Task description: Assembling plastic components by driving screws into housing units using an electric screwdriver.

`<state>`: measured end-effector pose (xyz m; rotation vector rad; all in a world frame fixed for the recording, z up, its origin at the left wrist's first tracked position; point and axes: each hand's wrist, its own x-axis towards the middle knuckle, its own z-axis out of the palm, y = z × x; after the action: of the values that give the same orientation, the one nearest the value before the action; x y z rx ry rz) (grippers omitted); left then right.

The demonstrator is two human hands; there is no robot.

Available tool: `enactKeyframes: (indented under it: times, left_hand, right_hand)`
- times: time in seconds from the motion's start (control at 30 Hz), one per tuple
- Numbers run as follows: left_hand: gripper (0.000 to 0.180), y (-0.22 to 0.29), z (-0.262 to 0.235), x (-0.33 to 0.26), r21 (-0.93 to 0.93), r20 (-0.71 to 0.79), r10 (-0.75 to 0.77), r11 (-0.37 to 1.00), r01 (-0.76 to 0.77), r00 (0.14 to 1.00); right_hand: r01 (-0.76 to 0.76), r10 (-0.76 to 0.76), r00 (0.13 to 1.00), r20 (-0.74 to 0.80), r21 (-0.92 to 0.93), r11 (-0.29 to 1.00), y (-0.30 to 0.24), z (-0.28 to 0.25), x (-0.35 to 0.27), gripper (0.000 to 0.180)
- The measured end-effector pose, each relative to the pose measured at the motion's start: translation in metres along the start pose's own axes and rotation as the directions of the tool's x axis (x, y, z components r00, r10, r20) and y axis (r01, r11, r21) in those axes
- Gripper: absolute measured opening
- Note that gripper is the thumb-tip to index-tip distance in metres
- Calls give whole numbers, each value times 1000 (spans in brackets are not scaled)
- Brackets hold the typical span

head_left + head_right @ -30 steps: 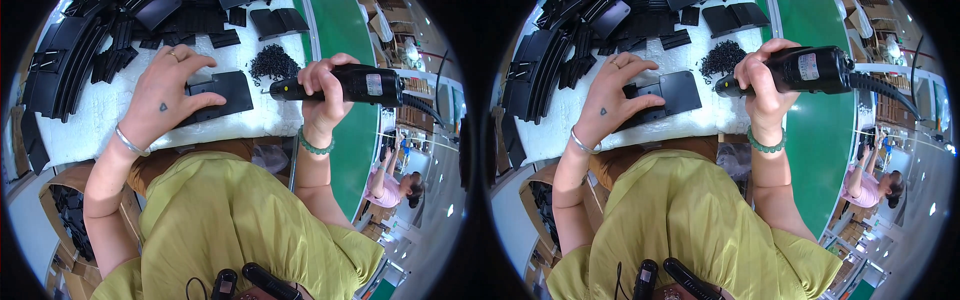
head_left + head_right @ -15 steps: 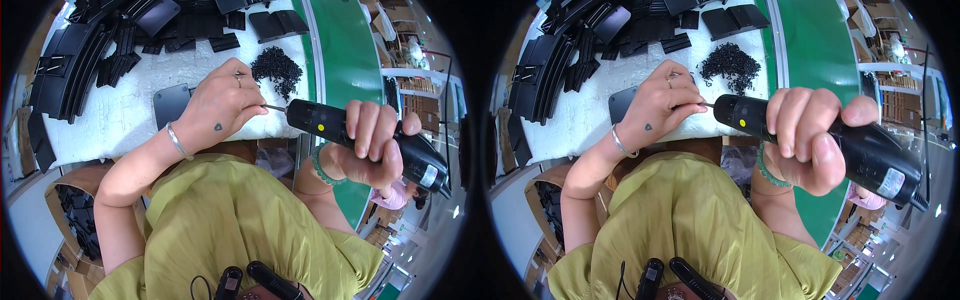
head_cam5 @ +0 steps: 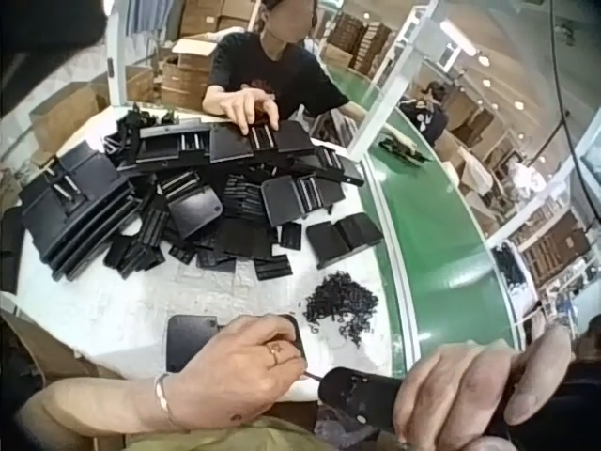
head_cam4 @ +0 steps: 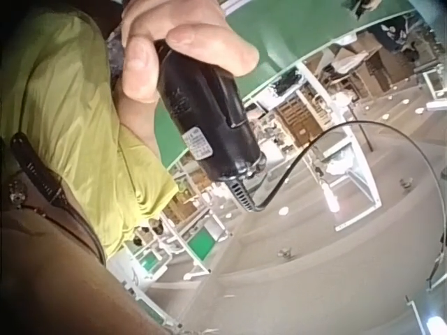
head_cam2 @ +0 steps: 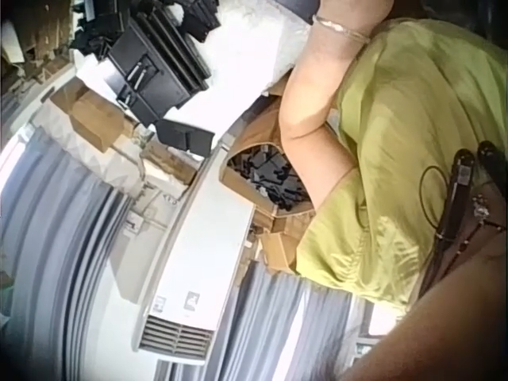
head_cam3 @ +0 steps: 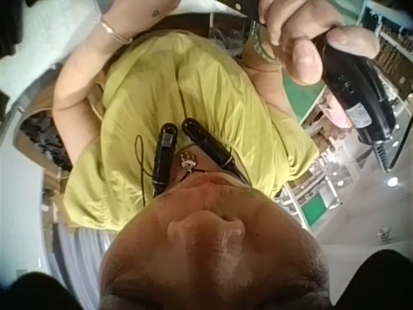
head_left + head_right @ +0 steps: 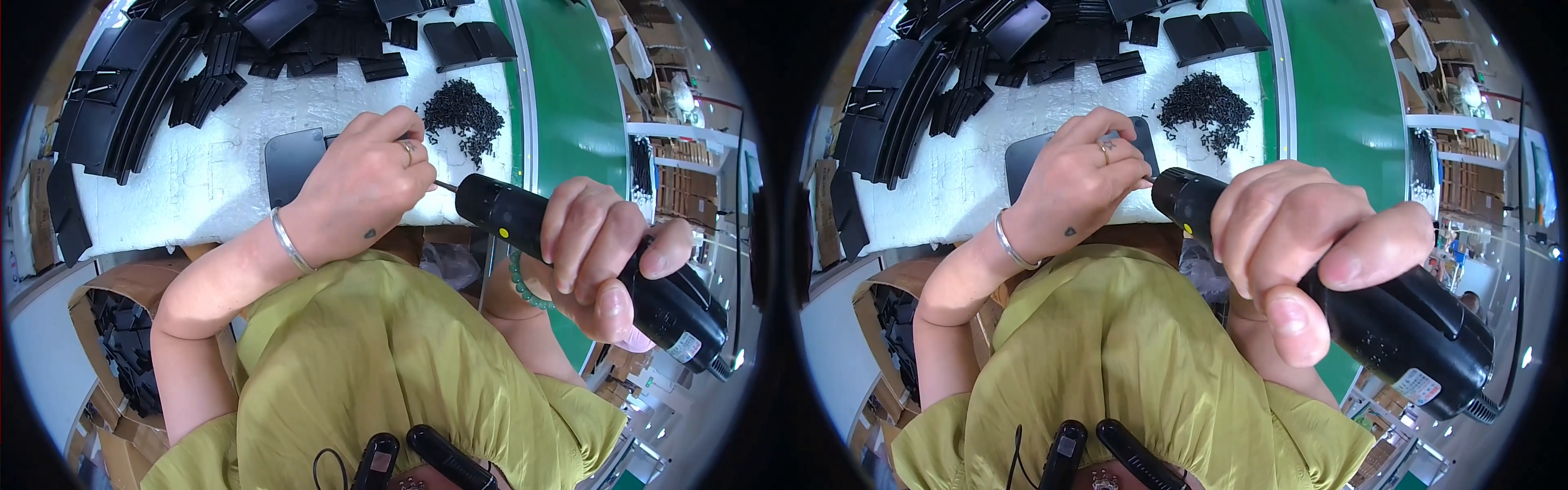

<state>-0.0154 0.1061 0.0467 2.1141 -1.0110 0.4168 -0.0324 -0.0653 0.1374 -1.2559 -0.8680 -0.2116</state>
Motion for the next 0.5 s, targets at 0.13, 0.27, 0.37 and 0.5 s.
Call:
enactKeyframes:
  times: [0.13, 0.27, 0.37, 0.5]
  left_hand:
    - [11, 4, -4, -4, 141, 12, 29, 990, -30, 1000]
    - [10, 6, -8, -8, 184, -40, 20, 983, -13, 999]
    - [26, 1, -16, -14, 81, 26, -63, 995, 61, 998]
    - [50, -30, -36, -18, -91, 47, -184, 978, 188, 982]
  right_hand:
    - [-6, 4, 999, 46, 46, 999, 0, -5, 2, 28]
    - [53, -72, 993, 93, 191, 980, 3, -7, 0, 29]
    - [63, -67, 998, 19, 170, 983, 4, 5, -4, 26]
    - [14, -16, 1000, 18, 131, 991, 8, 12, -9, 26]
